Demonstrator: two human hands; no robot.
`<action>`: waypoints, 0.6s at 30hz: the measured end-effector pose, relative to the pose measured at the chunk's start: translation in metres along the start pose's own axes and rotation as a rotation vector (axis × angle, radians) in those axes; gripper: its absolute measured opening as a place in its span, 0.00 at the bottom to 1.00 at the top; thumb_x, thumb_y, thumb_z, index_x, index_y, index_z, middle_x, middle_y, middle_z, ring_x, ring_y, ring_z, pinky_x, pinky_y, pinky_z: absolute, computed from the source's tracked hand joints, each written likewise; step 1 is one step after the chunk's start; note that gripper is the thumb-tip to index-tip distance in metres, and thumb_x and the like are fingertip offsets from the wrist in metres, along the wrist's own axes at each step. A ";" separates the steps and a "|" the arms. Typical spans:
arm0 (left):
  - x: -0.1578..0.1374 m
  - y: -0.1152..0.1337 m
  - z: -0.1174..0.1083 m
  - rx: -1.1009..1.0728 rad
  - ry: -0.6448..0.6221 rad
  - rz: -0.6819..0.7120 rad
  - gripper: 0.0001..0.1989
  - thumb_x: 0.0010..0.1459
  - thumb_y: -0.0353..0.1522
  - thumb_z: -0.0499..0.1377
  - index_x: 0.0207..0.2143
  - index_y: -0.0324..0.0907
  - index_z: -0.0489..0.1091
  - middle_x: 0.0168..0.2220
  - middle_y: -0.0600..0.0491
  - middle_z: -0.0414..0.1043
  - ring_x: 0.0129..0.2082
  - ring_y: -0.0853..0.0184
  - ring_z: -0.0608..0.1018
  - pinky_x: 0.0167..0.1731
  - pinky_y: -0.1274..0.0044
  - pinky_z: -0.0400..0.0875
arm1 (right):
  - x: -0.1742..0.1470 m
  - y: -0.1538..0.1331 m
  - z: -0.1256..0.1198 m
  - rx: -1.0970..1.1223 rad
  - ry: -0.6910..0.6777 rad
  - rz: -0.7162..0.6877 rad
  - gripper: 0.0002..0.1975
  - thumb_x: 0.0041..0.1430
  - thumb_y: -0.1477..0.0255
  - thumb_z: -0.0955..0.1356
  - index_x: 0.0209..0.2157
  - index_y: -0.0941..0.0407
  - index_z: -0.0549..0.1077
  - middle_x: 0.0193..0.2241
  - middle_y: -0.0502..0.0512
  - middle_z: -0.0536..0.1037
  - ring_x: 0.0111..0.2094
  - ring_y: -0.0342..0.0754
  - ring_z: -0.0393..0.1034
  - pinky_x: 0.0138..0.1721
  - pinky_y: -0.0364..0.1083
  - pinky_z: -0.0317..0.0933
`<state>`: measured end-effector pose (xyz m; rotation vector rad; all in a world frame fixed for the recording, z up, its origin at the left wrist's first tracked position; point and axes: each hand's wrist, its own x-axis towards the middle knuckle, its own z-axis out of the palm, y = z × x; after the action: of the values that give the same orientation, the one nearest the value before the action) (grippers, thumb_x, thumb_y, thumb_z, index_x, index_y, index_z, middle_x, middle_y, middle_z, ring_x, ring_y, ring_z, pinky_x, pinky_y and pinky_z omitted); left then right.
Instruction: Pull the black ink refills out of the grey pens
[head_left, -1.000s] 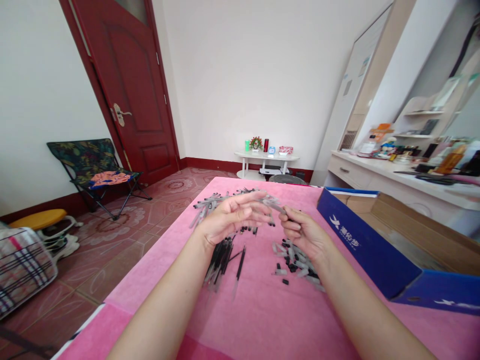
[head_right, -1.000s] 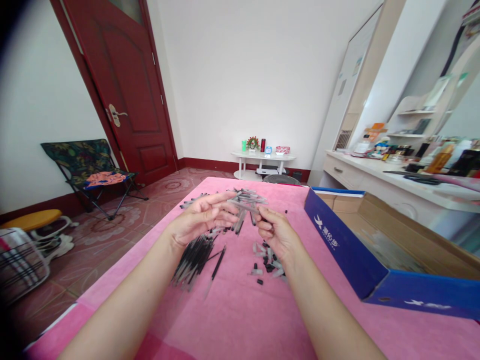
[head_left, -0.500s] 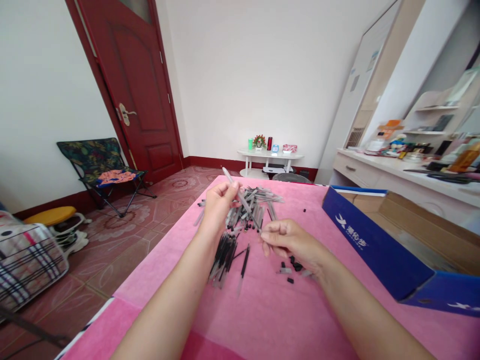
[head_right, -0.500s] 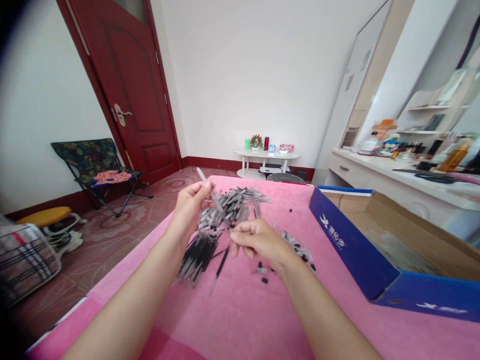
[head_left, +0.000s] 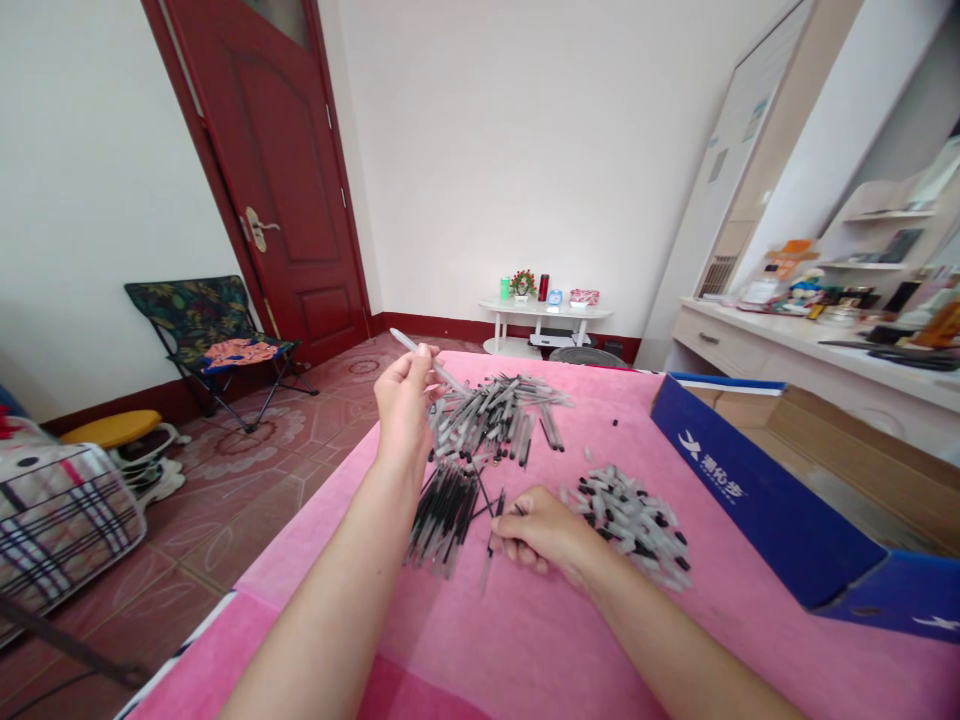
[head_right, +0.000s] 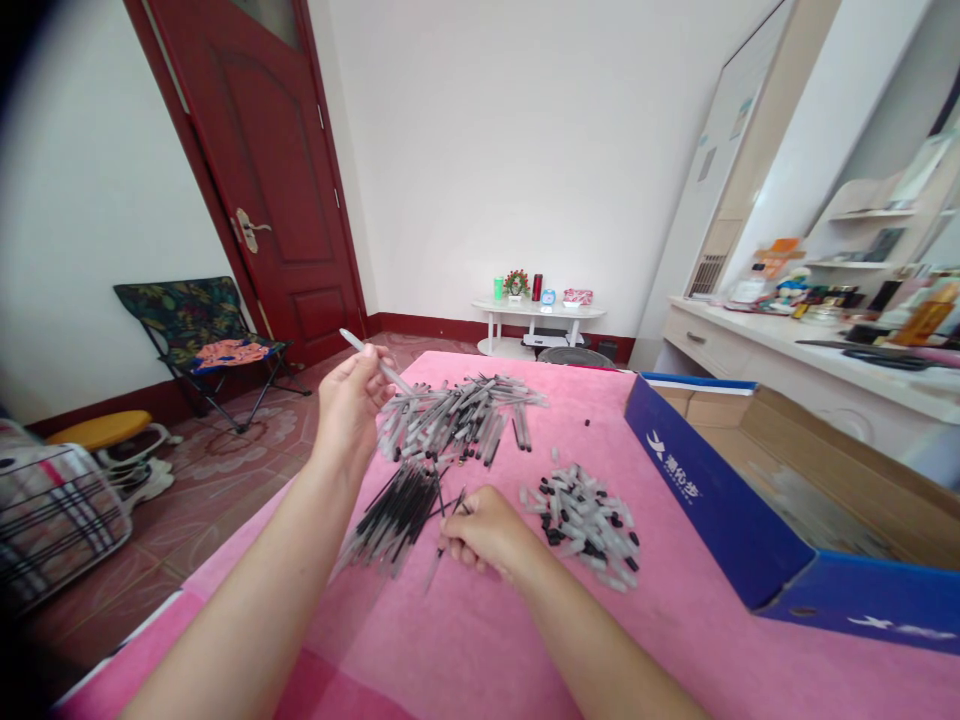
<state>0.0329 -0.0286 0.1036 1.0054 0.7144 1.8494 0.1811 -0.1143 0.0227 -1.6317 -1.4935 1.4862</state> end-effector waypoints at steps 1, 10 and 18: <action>-0.001 -0.001 0.001 0.001 -0.007 -0.009 0.20 0.41 0.43 0.61 0.32 0.35 0.70 0.27 0.53 0.67 0.21 0.78 0.68 0.18 0.87 0.62 | 0.001 0.002 0.004 0.001 -0.007 -0.001 0.10 0.47 0.74 0.62 0.16 0.60 0.68 0.10 0.46 0.65 0.09 0.35 0.53 0.09 0.36 0.45; -0.011 -0.011 0.008 0.131 -0.289 -0.193 0.18 0.41 0.42 0.62 0.30 0.36 0.72 0.25 0.52 0.67 0.20 0.77 0.67 0.18 0.86 0.62 | 0.000 -0.005 -0.007 0.205 0.020 -0.230 0.15 0.51 0.65 0.63 0.19 0.61 0.68 0.11 0.45 0.63 0.10 0.34 0.50 0.11 0.36 0.42; -0.035 -0.029 0.023 0.238 -0.565 -0.432 0.18 0.40 0.42 0.64 0.28 0.35 0.74 0.22 0.53 0.66 0.19 0.78 0.66 0.19 0.85 0.62 | -0.017 -0.026 -0.047 0.488 0.166 -0.369 0.18 0.48 0.56 0.65 0.23 0.59 0.64 0.14 0.42 0.56 0.12 0.32 0.40 0.13 0.37 0.33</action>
<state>0.0748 -0.0456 0.0807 1.3294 0.7363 1.0538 0.2166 -0.1074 0.0658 -1.0937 -1.1461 1.3347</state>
